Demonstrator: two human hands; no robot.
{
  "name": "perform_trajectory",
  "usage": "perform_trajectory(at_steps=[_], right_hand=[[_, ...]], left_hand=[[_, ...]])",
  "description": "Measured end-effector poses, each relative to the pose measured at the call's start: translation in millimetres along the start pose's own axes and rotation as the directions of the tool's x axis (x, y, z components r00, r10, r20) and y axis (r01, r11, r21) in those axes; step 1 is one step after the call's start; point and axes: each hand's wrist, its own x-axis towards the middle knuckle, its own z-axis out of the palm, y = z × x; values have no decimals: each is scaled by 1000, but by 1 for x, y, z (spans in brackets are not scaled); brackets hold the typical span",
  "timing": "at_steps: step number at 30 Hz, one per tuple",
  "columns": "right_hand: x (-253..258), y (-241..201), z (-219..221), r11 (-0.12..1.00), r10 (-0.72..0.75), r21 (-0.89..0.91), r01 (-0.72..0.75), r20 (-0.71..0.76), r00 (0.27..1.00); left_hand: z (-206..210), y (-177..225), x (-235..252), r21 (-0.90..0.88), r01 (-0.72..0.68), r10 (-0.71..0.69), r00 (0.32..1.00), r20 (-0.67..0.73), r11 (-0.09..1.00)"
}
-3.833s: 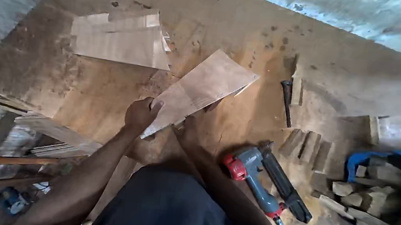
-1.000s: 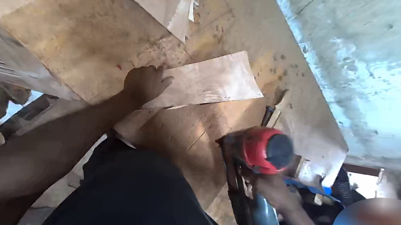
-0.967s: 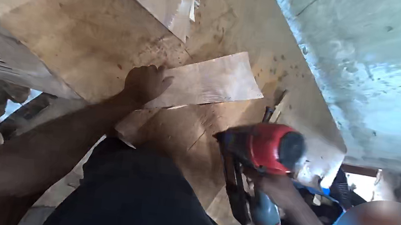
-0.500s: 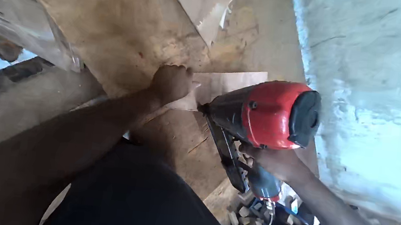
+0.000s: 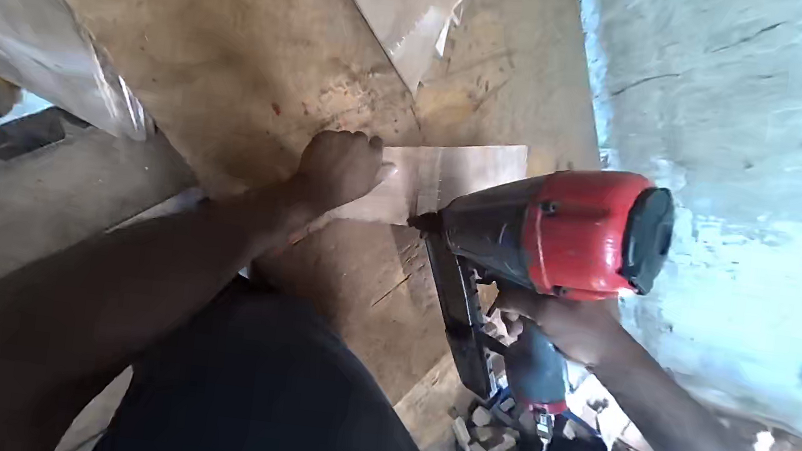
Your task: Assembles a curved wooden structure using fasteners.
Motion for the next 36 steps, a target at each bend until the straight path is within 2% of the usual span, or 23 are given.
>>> perform_trajectory(at_steps=[3,11,15,18,23,27,29,32,34,36], right_hand=[[1,4,0,999,-44,-9,44,-7,999],[1,1,7,977,73,-198,-75,-20,997],[-21,16,-3,974,84,-209,-87,-26,996],[-40,60,6,940,168,-292,-178,-61,984],[-42,188,58,931,-9,-353,-94,-279,960],[-34,274,121,808,297,-361,-466,-435,850],[-28,312,149,785,385,-287,-549,-468,795],[-20,345,171,807,463,-118,-578,-481,744],[-21,355,170,851,448,-44,-523,-459,767],[-28,359,156,875,432,-49,-482,-369,823]], left_hand=[[-2,1,-1,0,13,-13,1000,22,1000],[-1,0,0,27,9,-9,1000,-1,1000],[1,0,1,30,8,-7,1000,-17,1000],[0,0,-1,16,35,-35,999,-14,999],[0,-3,4,69,57,-60,998,32,996],[-7,0,3,103,70,-77,995,69,992],[-6,-1,1,133,48,-55,997,49,990],[-6,-3,4,175,66,-75,996,49,982],[-7,0,5,196,85,-98,993,59,977],[-9,1,7,186,82,-98,992,78,979]])
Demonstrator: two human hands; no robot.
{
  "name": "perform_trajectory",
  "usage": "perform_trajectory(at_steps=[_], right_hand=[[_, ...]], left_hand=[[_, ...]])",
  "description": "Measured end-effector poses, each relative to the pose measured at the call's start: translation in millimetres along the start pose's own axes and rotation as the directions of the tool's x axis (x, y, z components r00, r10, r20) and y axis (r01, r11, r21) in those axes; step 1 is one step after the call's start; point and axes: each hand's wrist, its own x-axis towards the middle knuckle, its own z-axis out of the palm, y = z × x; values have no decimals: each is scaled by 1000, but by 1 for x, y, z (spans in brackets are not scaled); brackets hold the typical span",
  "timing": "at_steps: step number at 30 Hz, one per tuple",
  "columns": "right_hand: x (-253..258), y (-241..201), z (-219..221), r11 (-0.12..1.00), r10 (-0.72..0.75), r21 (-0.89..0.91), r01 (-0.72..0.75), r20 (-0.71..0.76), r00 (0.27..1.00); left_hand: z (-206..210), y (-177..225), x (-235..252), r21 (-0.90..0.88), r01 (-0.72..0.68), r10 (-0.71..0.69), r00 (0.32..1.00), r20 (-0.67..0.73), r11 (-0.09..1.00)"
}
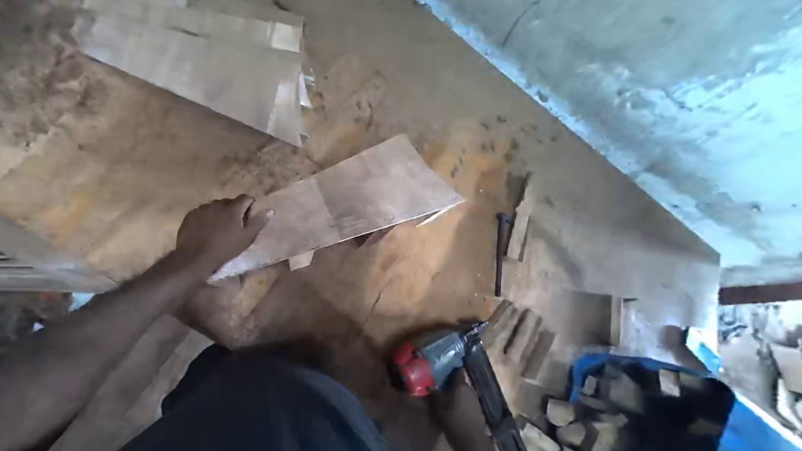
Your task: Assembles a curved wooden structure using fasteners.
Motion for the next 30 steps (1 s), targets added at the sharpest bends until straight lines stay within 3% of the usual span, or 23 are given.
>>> perform_trajectory(at_steps=[3,6,8,12,16,19,22,24,26,27,28,29,30], right_hand=[[7,3,-40,995,-89,-47,93,89,992],[3,-25,-77,975,-163,132,177,-112,980],[2,-50,-82,913,-195,309,268,-247,949],[-13,-100,-62,767,-161,540,348,-363,918],[-26,-123,-31,675,-122,663,324,-333,935],[-32,-130,-15,604,-135,734,309,-287,948],[-32,-140,-8,615,-155,727,306,-270,950],[-28,-149,-10,646,-172,696,314,-269,948],[-21,-163,-19,655,-216,671,348,-275,937],[-18,-171,-24,642,-243,669,375,-286,927],[-15,-180,-29,622,-268,673,401,-299,916],[-11,-187,-33,608,-298,667,430,-310,903],[-8,-195,-36,596,-333,660,457,-315,889]], left_hand=[[-10,-7,7,-174,-9,24,996,82,985],[-18,-13,11,-364,-5,56,990,130,931],[-24,-10,2,-404,-11,47,996,80,915],[-39,-16,-17,-235,-152,144,988,-52,960],[-23,-78,-27,77,-198,201,979,-41,977],[2,-132,-40,191,-91,116,985,-125,977],[18,-151,-54,78,69,-45,962,-269,995],[20,-137,-69,-132,158,-193,928,-319,979],[19,-103,-87,-471,216,-381,879,-288,855],[20,-78,-94,-637,274,-481,859,-175,720],[19,-49,-98,-776,344,-540,842,4,529],[19,-22,-99,-854,427,-502,831,240,297],[25,-1,-95,-863,495,-379,821,426,101]])
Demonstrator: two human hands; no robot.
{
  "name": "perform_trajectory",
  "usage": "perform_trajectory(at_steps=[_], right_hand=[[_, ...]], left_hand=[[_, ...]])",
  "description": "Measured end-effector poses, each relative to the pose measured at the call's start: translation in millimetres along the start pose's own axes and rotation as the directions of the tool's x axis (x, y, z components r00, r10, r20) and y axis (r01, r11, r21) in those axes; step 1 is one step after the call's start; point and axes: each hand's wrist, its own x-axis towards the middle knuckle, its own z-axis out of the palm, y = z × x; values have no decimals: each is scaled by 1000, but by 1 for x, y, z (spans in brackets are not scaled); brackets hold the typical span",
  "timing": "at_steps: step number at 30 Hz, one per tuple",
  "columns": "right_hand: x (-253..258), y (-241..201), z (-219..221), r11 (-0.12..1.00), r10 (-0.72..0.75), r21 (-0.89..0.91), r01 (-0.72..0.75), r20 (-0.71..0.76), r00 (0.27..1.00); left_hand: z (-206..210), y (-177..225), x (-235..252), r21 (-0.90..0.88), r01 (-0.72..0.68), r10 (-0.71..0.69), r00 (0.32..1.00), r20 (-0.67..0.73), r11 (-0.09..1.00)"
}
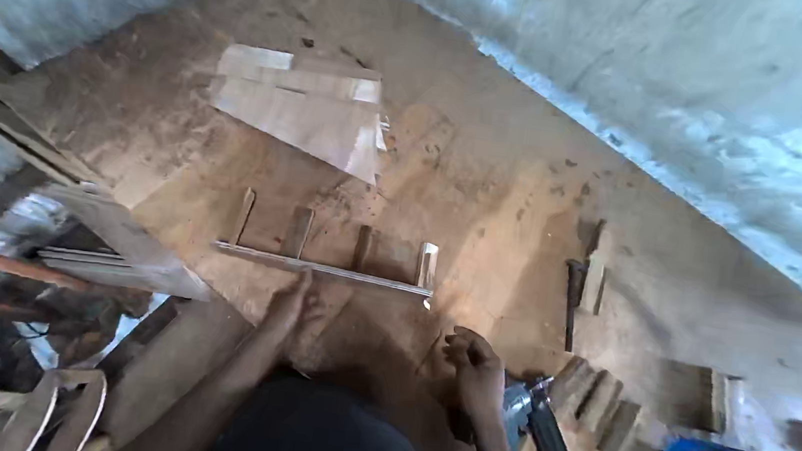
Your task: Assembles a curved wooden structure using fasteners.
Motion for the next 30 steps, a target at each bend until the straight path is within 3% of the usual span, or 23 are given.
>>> perform_trajectory(at_steps=[2,7,9,12,15,20,23,25,27,30], right_hand=[[6,-11,5,998,-61,8,61,60,996],[-11,-18,-9,989,-147,29,145,84,986],[-21,-6,-25,989,-137,51,136,26,990],[-35,14,-52,985,-108,119,125,-139,984],[-42,36,-74,978,5,204,41,-218,976],[-33,36,-59,979,71,191,-74,23,997],[-26,19,-24,985,0,174,-21,124,992],[-28,4,1,979,-30,203,11,90,995],[-33,-9,21,967,-26,254,11,56,998],[-43,-14,41,961,47,272,-52,24,999]], left_hand=[[42,-3,8,-165,128,-103,983,151,978],[101,4,41,-268,166,-183,982,-40,949],[96,-5,38,-280,127,-157,984,-86,952],[54,-23,16,-309,9,-34,997,-74,951],[1,-16,7,-225,-51,55,998,10,973],[-58,39,37,151,-131,91,966,241,980],[-67,70,86,388,-346,292,937,192,854],[-72,86,119,546,-447,360,895,265,709],[-79,107,133,607,-506,292,859,420,613],[-89,123,153,615,-530,128,808,575,583]])
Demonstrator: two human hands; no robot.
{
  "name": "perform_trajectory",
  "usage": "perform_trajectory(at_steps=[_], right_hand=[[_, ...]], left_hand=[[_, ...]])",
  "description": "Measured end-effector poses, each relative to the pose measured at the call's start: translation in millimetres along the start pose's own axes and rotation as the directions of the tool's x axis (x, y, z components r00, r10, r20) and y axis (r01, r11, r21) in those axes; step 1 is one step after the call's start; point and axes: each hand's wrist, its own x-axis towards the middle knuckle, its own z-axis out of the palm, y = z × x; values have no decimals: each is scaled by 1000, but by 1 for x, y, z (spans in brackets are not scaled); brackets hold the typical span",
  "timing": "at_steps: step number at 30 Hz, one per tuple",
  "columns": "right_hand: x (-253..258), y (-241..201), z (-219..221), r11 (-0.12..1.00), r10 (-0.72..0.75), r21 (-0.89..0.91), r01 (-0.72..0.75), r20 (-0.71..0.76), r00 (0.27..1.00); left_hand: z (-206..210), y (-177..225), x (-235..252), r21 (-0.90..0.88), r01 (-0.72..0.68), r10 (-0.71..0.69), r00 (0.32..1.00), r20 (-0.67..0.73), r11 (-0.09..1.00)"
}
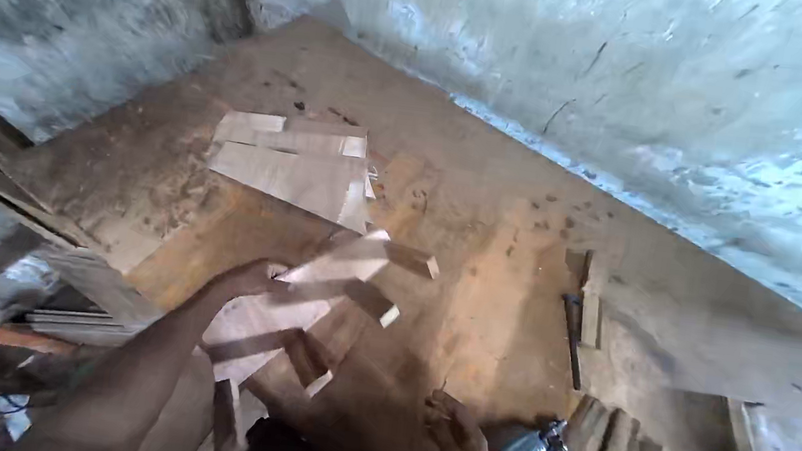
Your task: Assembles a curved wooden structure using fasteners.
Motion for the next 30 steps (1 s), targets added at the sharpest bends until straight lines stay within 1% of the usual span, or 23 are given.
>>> perform_trajectory(at_steps=[1,2,4,5,6,7,8,9,10,12,14,16,18,19,20,21,24,27,30], right_hand=[[-1,3,4,1000,18,9,-18,-40,999],[-1,4,9,1000,27,10,-26,-96,995],[3,0,18,1000,17,-3,-18,-200,980],[6,-5,25,1000,16,-6,-18,-240,971],[9,-12,33,1000,14,-11,-17,-271,962],[12,-19,44,1000,12,-11,-16,-297,955],[15,-27,55,1000,17,-2,-18,-322,947],[18,-35,67,1000,24,6,-23,-343,939],[20,-43,78,999,32,17,-28,-365,930],[23,-53,95,998,54,30,-46,-396,917],[24,-55,108,994,109,69,-88,-412,904],[26,-56,119,985,168,105,-136,-434,885],[35,-61,128,980,194,122,-155,-456,869],[39,-64,132,980,198,122,-159,-460,866],[42,-67,137,980,198,119,-161,-458,867],[45,-69,141,982,189,110,-156,-449,873],[56,-72,140,990,139,81,-115,-432,891],[62,-74,130,993,115,66,-96,-435,893],[60,-75,122,996,85,59,-66,-443,892]], left_hand=[[-4,-2,7,6,-13,12,997,70,1000],[-6,-6,17,19,-53,50,990,133,998],[-4,-19,56,59,-192,176,962,207,980],[0,-21,78,99,-239,218,958,186,966],[6,-21,100,174,-265,247,962,117,948],[12,-17,120,309,-268,267,963,47,913],[15,-9,136,439,-270,296,955,11,857],[15,1,148,500,-287,330,944,3,817],[11,5,163,525,-331,385,923,8,784],[-8,10,185,503,-394,470,882,-27,769],[-43,15,200,541,-343,473,873,-118,768],[-87,13,209,638,-253,472,860,-196,727],[-127,-6,231,729,-148,459,853,-248,669],[-145,-18,242,751,-109,436,864,-252,651],[-158,-27,251,769,-90,413,879,-237,633],[-168,-34,258,779,-100,400,894,-202,619],[-183,-39,270,809,-186,392,918,-60,558],[-187,-51,268,845,-236,425,905,12,480],[-191,-44,261,870,-251,447,894,40,425]])
